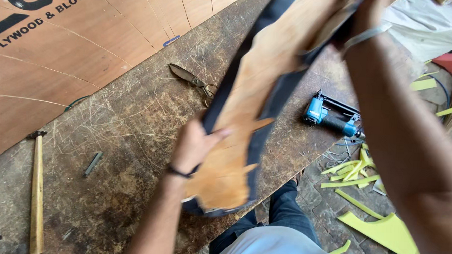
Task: The person staples a dark fabric cover onto a curved wooden frame using a pneumatic staple gun. They repeatedly pull the fabric taut, position it along the edge, and fire staples to secure it, occasionally trimming excess material with scissors.
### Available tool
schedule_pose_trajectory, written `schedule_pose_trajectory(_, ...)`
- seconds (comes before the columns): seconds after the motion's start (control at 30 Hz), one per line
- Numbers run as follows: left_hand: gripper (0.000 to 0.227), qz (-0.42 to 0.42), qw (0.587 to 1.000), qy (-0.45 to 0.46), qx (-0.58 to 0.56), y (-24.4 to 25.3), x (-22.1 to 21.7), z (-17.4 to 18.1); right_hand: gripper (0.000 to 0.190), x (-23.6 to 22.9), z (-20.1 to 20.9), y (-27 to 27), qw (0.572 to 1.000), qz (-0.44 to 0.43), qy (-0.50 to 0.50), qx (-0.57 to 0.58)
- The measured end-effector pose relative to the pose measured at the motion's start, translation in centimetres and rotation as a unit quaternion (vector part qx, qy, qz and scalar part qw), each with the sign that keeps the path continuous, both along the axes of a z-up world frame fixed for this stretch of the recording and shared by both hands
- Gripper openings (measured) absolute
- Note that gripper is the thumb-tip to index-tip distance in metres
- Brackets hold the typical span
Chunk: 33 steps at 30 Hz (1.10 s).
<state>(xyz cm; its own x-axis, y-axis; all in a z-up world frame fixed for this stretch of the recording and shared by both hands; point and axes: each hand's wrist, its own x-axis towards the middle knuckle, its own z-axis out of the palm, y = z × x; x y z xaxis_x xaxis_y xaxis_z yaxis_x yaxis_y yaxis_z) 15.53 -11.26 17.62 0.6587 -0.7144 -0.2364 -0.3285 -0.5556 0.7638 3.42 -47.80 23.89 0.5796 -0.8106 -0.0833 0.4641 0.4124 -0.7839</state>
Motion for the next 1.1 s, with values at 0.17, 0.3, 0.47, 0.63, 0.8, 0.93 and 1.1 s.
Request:
schedule_pose_trajectory(0.17, 0.057, 0.014, 0.987, -0.094, 0.127, 11.8, 5.0, 4.9, 0.046, 3.3, -9.5, 8.9, 0.985, 0.102, 0.003, 0.136)
schedule_pose_trajectory(0.3, 0.07, 0.052, 0.959, -0.113, 0.255, 17.1, 5.4, 7.6, 0.074, 4.5, -14.5, 16.7, 0.947, 0.208, -0.06, 0.237)
schedule_pose_trajectory(0.47, 0.092, -0.013, 0.967, -0.051, 0.249, 16.6, 5.4, 8.1, 0.075, 4.1, -18.3, 23.1, 0.886, 0.239, -0.182, 0.353)
schedule_pose_trajectory(0.63, 0.107, -0.238, 0.961, 0.091, 0.108, 8.2, 6.2, 7.9, 0.075, 3.2, -19.8, 23.8, 0.856, 0.244, -0.233, 0.391)
schedule_pose_trajectory(0.8, 0.122, -0.346, 0.912, 0.22, 0.02, -1.6, 5.1, 7.6, 0.083, 0.5, -19.1, 23.3, 0.855, 0.341, -0.215, 0.326)
schedule_pose_trajectory(0.93, 0.122, -0.392, 0.901, 0.188, -0.011, -9.5, 3.4, 5.8, 0.091, -3.5, -18.8, 20.5, 0.889, 0.388, 0.117, 0.212)
schedule_pose_trajectory(1.1, 0.123, -0.405, 0.888, 0.218, 0.004, -17.4, 0.7, 3.4, 0.097, -9.2, -21.7, 10.5, 0.905, 0.156, 0.386, 0.09)
